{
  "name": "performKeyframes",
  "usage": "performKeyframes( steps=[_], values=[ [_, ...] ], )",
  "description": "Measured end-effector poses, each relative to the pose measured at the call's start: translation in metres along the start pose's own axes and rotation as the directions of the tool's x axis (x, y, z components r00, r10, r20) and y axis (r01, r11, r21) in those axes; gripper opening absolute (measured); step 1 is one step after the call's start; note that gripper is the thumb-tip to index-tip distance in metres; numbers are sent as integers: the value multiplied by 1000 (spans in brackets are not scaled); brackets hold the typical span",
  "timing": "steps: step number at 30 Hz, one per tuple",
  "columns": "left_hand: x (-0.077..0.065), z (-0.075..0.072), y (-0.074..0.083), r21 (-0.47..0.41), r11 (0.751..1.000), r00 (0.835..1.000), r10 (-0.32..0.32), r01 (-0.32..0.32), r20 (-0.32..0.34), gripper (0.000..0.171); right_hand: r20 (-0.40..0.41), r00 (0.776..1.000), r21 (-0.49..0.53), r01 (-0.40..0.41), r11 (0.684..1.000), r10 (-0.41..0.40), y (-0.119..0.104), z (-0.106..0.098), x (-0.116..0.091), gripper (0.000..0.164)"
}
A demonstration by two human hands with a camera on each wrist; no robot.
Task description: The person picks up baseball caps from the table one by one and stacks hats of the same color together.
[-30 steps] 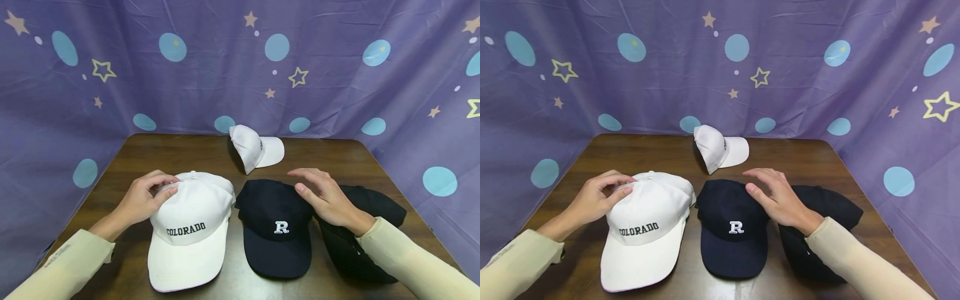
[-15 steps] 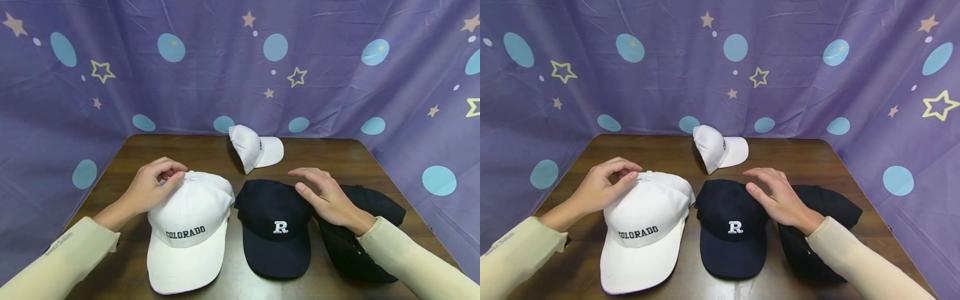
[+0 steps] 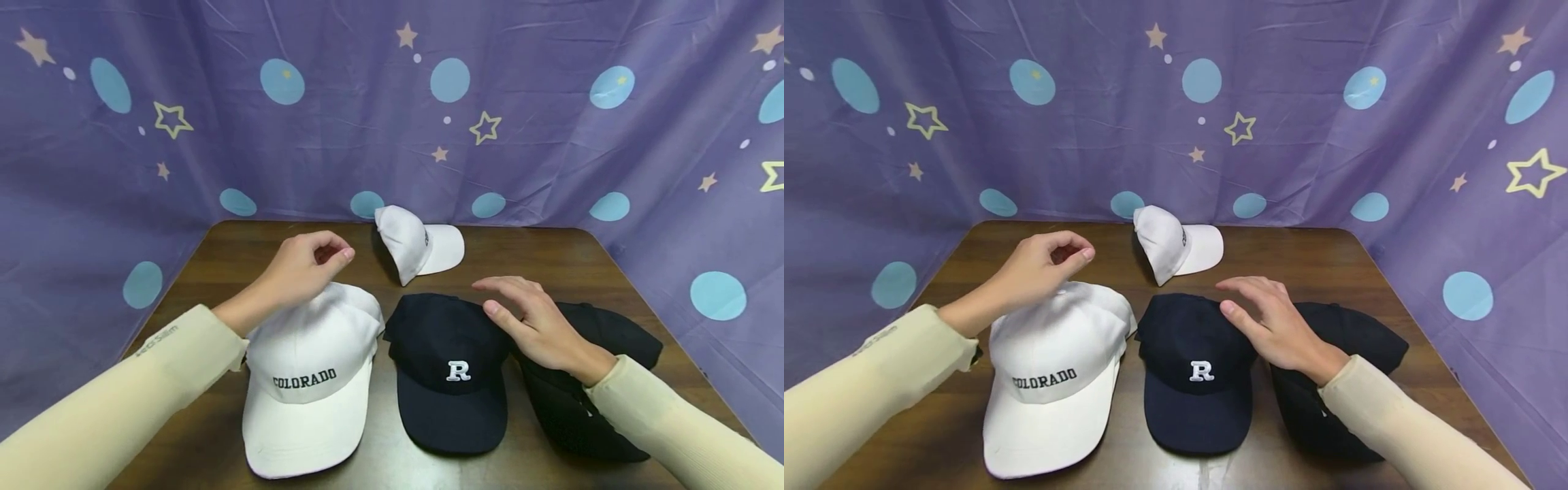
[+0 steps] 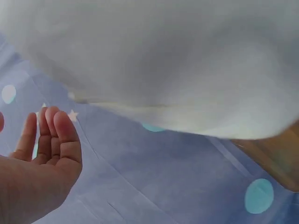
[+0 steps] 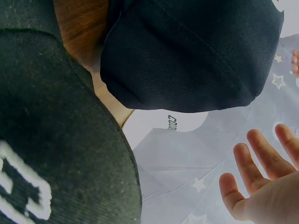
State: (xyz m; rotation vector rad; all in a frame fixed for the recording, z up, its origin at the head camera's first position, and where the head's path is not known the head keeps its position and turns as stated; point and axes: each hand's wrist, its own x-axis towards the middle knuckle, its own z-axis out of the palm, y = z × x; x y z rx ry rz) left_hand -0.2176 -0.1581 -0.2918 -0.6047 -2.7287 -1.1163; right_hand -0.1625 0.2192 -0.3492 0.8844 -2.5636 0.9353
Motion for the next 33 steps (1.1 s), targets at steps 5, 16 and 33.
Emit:
performKeyframes(
  steps=[5, 16, 33],
  values=[
    [20, 8, 19, -15, 997, 996, -78, 79, 32, 26, -4, 1000, 2, -7, 1000, 7, 0, 0, -1, 34],
    [64, 32, 45, -124, 946, 952, -286, 298, 106, 42, -18, 1000, 4, -5, 1000, 5, -1, 1, -1, 34],
    [124, 51, 49, 143, 951, 949, -290, 272, 122, 53, -33, 999, -1, 10, 1000, -10, 3, -1, -2, 33]
  ],
)
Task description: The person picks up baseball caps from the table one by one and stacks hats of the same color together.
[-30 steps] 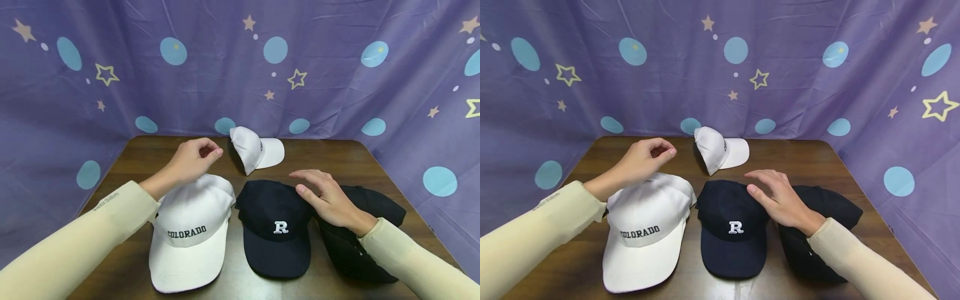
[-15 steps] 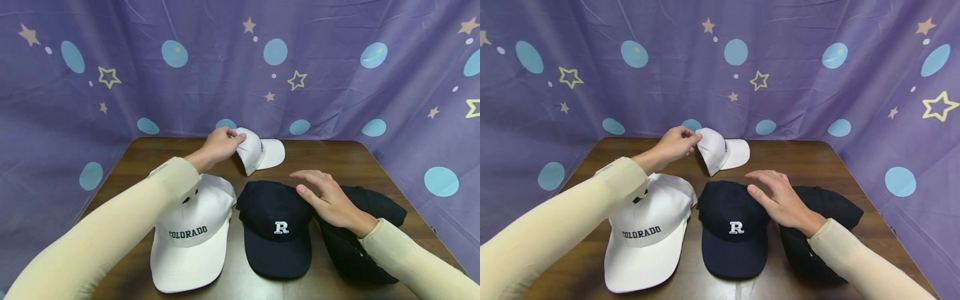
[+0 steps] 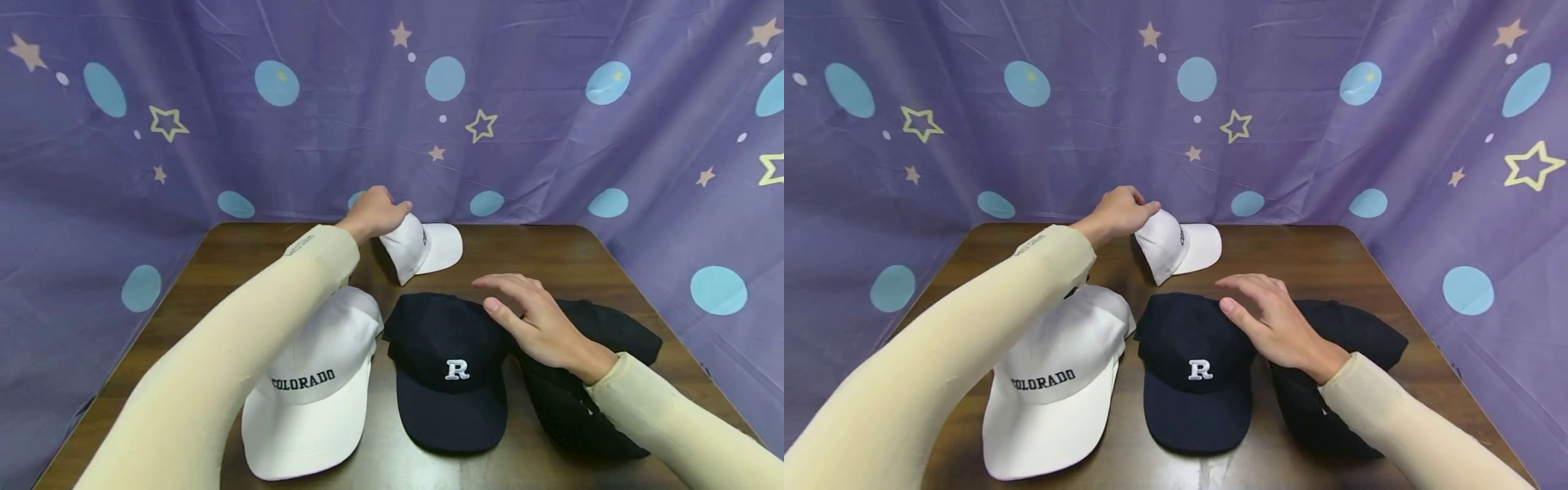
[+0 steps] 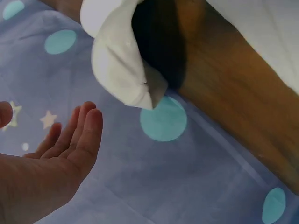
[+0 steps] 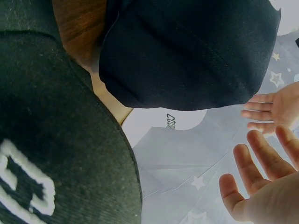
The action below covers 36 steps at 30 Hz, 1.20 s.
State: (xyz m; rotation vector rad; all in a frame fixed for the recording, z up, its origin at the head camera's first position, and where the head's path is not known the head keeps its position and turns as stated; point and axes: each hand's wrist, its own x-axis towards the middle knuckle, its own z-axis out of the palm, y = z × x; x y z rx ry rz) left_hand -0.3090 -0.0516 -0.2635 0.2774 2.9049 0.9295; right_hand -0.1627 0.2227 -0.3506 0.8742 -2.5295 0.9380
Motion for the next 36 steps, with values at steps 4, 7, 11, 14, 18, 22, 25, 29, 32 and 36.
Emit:
performKeyframes(
  steps=[4, 7, 11, 14, 18, 22, 25, 29, 32, 36],
  values=[
    [13, 10, -2, 0, 998, 997, -60, 60, 40, 68, 1, 1000, 4, -2, 1000, 2, 1, -2, -1, 33],
    [20, 19, -6, -61, 992, 991, -105, 110, 79, 72, 2, 1000, 3, -5, 1000, 5, 1, -3, -1, 33],
    [26, 30, -14, -165, 968, 979, -170, 187, 114, 70, 6, 1000, 5, -13, 1000, 13, 1, -5, -2, 33],
    [29, 36, -19, -224, 947, 970, -202, 228, 134, 70, 11, 1000, 6, -18, 1000, 17, 1, -5, -2, 33],
    [35, 45, -24, -325, 903, 955, -233, 282, 182, 72, 9, 1000, 3, -18, 1000, 18, 1, -6, -3, 33],
    [41, 55, -27, -456, 811, 927, -280, 367, 249, 74, 6, 1000, -1, -18, 1000, 18, 1, -8, -3, 33],
    [42, 58, -29, -530, 745, 914, -317, 405, 253, 72, 9, 1000, -6, -15, 1000, 15, 1, -8, -3, 33],
    [42, 55, -31, -610, 695, 920, -348, 381, 179, 68, 7, 1000, -7, -13, 1000, 13, 0, -9, -3, 33],
    [42, 49, -32, -639, 675, 918, -374, 368, 134, 70, 6, 1000, -2, -15, 1000, 15, -1, -10, -3, 33],
    [42, 41, -31, -638, 686, 920, -379, 349, 96, 68, 3, 1000, -4, -18, 1000, 18, 0, -9, -2, 32]
  ],
)
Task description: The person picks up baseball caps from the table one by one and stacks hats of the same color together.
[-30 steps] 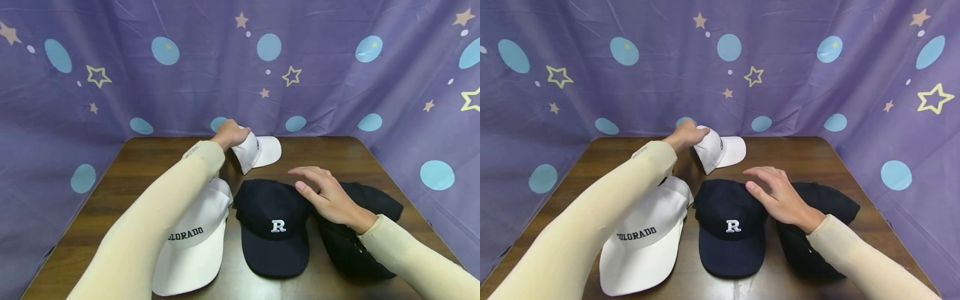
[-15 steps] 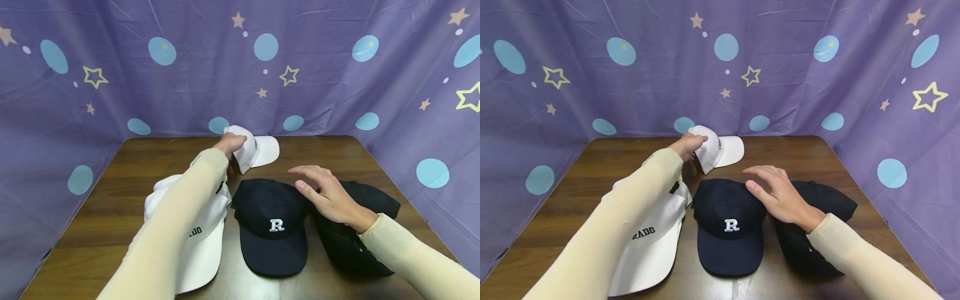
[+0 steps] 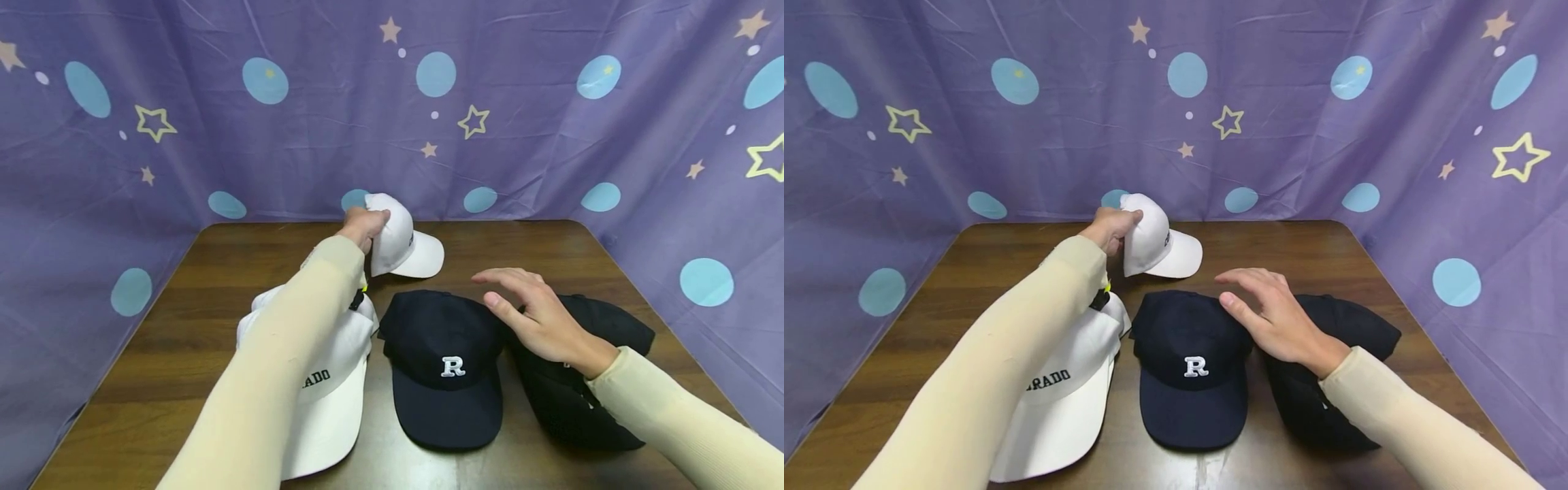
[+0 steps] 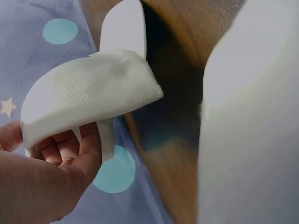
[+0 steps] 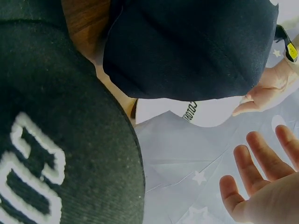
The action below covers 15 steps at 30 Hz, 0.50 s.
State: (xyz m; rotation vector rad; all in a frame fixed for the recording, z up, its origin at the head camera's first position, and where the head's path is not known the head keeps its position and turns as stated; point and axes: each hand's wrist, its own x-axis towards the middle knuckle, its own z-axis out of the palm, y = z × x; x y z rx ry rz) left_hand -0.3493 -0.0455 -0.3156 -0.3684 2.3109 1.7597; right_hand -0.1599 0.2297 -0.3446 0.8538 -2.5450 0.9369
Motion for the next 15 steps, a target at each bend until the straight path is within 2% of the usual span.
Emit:
performKeyframes(
  steps=[5, 9, 12, 15],
  values=[
    [-5, 1, 7, 1, 997, 997, 83, -83, 6, 58, -2, 1000, 1, 1, 1000, -1, 0, 1, 1, 32],
    [-15, 3, 16, 23, 986, 986, 168, -168, 10, 46, -4, 1000, 0, 4, 1000, -4, 0, 1, 1, 32],
    [-24, 2, 22, 79, 965, 967, 254, -252, -16, 39, -9, 1000, -5, 8, 1000, -8, 0, 0, 1, 32],
    [-32, -3, 29, 138, 930, 935, 351, -341, -56, 36, -14, 1000, -8, 9, 1000, -9, 0, -1, 0, 32]
  ],
)
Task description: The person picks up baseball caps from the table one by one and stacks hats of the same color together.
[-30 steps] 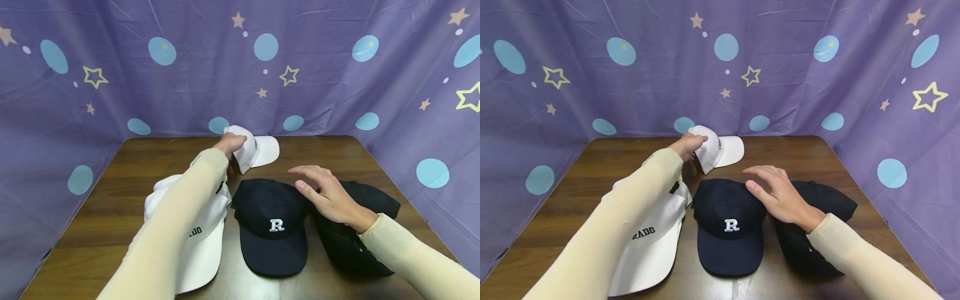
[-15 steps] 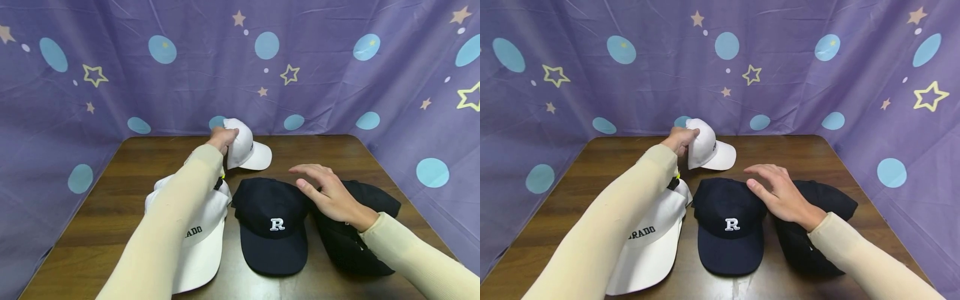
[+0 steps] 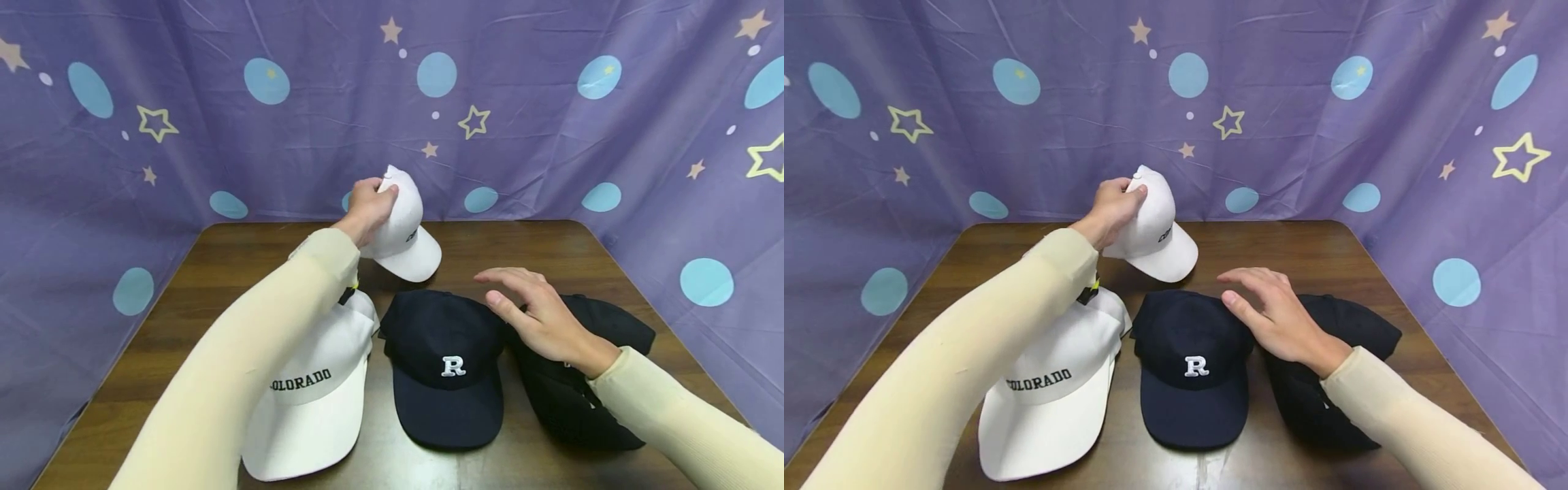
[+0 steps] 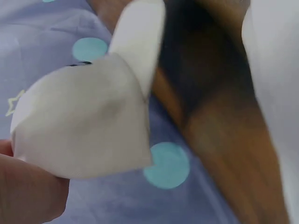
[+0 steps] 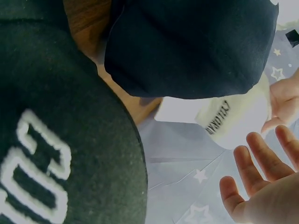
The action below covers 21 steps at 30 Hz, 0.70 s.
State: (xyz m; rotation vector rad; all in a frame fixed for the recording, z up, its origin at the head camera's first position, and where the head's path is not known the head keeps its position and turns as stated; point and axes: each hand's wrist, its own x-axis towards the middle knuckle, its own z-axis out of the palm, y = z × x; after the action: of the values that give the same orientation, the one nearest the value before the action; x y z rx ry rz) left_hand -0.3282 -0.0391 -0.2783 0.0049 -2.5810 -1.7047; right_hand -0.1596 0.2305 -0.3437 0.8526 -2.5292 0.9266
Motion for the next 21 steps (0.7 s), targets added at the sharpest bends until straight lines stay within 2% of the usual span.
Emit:
performKeyframes(
  steps=[3, 7, 13, 21],
  values=[
    [-5, -10, 8, 34, 995, 995, 98, -97, -37, 35, -6, 1000, 3, 0, 1000, 0, 0, -1, 0, 32],
    [-13, -25, 18, 73, 981, 983, 181, -178, -39, 34, -9, 1000, 5, -2, 1000, 2, 1, -2, 1, 31],
    [-23, -48, 28, 89, 972, 975, 222, -219, -25, 35, -2, 1000, 14, 0, 1000, 0, 0, -2, 2, 32],
    [-40, -81, 37, 85, 973, 976, 216, -216, 14, 42, 2, 1000, 18, -1, 1000, 1, -1, -3, 3, 33]
  ],
)
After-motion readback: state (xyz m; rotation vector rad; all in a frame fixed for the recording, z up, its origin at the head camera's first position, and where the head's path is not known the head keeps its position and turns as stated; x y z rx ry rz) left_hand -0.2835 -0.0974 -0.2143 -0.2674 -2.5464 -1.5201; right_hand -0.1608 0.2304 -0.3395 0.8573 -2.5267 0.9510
